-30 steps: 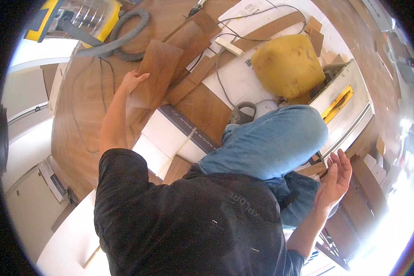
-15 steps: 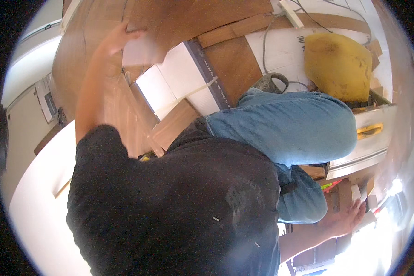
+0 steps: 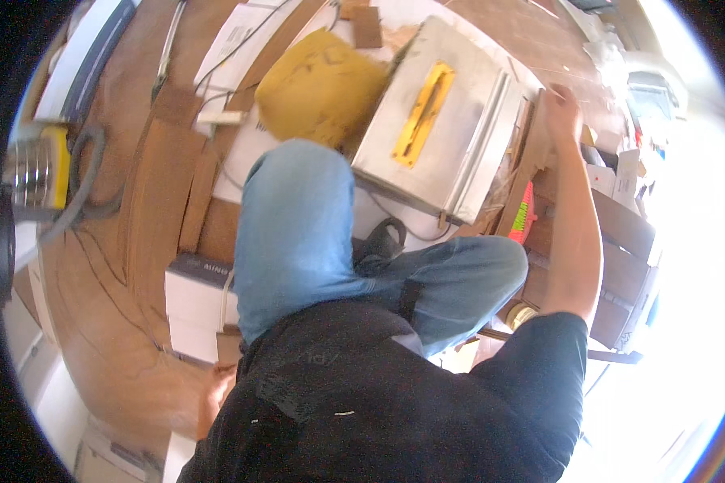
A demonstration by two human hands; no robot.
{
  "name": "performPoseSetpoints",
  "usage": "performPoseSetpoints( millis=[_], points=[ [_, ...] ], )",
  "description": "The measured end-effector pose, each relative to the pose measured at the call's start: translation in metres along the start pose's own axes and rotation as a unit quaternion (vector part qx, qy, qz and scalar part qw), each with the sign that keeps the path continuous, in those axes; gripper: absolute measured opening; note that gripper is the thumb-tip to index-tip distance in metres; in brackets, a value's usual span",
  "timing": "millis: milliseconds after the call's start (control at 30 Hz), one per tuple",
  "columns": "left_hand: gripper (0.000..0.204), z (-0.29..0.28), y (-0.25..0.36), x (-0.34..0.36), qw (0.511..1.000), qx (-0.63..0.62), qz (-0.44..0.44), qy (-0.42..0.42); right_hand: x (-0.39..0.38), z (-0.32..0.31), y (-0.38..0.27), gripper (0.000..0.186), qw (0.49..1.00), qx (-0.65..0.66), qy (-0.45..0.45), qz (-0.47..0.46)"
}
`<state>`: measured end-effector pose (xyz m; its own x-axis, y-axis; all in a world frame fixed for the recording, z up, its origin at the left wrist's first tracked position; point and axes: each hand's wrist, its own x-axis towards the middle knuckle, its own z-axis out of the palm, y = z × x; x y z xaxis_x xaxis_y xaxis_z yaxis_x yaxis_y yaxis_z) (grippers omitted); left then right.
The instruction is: Installing wood floor planks over an orange underlayment.
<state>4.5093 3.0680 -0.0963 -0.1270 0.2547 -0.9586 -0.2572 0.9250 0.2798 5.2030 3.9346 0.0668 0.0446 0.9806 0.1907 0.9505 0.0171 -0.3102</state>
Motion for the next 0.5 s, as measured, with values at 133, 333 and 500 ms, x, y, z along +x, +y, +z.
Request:
performPoseSetpoints(
  millis=[133,333,500],
  points=[
    [0.065,0.008,0.01,0.018,0.997,0.055,0.035,0.045,0.047,0.038,-0.006,0.049,0.998,0.006,-0.044,0.045],
    [0.069,0.041,0.042,0.01,0.987,0.029,-0.13,0.092,0.108,0.118,0.023,0.069,0.976,-0.029,-0.213,0.027],
    [0.031,0.059,0.068,-0.049,0.974,0.068,-0.186,0.115,0.12,0.157,0.019,0.094,0.841,0.158,-0.47,0.217]
  ],
)
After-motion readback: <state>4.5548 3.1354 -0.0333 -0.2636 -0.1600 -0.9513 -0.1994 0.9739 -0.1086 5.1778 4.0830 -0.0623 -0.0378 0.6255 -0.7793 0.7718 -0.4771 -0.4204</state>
